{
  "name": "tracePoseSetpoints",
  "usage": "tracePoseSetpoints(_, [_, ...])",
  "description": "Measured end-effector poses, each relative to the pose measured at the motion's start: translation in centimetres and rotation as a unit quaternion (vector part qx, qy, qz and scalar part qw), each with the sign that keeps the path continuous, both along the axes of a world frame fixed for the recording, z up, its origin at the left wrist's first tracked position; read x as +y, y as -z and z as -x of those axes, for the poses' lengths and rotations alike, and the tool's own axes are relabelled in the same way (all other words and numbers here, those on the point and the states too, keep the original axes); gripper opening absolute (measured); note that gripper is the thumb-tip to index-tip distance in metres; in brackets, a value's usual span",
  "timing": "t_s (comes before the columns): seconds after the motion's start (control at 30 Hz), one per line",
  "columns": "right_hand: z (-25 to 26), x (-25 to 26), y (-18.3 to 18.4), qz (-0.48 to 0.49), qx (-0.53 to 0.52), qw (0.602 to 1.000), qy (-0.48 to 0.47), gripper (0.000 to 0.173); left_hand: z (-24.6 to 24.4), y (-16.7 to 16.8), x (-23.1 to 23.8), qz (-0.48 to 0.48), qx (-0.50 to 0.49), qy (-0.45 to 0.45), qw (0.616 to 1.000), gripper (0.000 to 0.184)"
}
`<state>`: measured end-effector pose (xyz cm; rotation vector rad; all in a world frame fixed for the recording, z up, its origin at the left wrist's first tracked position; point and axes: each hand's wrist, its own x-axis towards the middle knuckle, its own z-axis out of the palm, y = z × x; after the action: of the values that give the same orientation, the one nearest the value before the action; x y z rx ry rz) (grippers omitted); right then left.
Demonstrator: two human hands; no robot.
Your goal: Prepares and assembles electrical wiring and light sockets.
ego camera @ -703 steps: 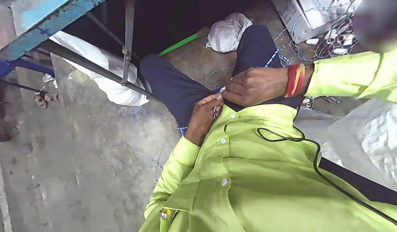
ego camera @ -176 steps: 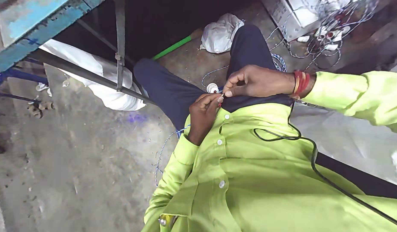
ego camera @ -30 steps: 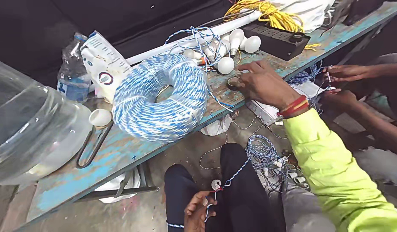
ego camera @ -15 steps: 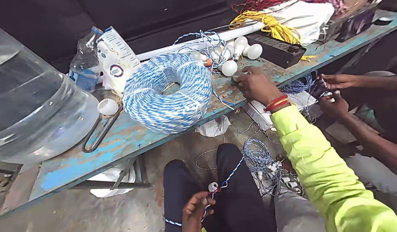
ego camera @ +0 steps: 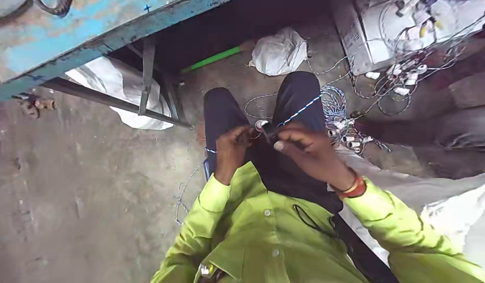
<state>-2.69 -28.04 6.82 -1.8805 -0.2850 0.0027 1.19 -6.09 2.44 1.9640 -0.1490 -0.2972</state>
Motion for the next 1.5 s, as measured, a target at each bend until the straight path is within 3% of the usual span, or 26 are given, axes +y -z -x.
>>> tracePoseSetpoints(0.1, [2.9, 2.0, 2.3, -0.113, 0.138, 0.984, -0.005, 0.017, 1.4, -0.1, 0.3, 0.039, 0.053, 0.006, 0.998, 0.021])
tracePoseSetpoints(0.17, [3.8, 3.0, 3.6, -0.134, 0.185, 0.974, 0.019, 0.020, 2.3, -0.6, 0.3, 0.086, 0.080, 0.000, 0.993, 0.022])
tracePoseSetpoints(0.33, [3.0, 3.5, 3.9, -0.120, 0.134, 0.981, 0.074, 0.024, 3.6, -1.7, 1.0, 0.131, 0.071, -0.005, 0.989, 0.024])
tracePoseSetpoints(0.5, [2.4, 3.1, 4.8, -0.110, 0.114, 0.984, 0.077, 0.022, 3.3, -0.8, 0.6, 0.203, 0.060, -0.012, 0.977, 0.025])
tracePoseSetpoints(0.6, [2.8, 3.3, 4.4, -0.085, 0.120, 0.987, 0.071, 0.020, 3.8, -0.5, 0.6, 0.183, 0.022, 0.023, 0.983, 0.036])
tracePoseSetpoints(0.9, [3.2, 3.2, 5.1, -0.044, 0.065, 0.996, 0.048, 0.021, 4.3, -0.5, 0.6, 0.120, 0.000, 0.020, 0.993, 0.024])
tracePoseSetpoints(1.1, [3.7, 3.4, 4.9, -0.037, 0.031, 0.998, 0.037, 0.020, 4.8, -0.2, -0.4, -0.017, -0.155, 0.017, 0.988, 0.021])
tracePoseSetpoints(1.3, [3.5, 3.1, 5.4, -0.057, 0.039, 0.997, 0.032, 0.023, 4.7, -0.4, 0.8, 0.069, -0.069, 0.046, 0.994, 0.029])
tracePoseSetpoints(1.5, [3.6, 3.2, 5.4, -0.054, 0.050, 0.996, 0.040, 0.022, 4.5, -0.5, 1.2, -0.005, -0.146, 0.068, 0.987, 0.021])
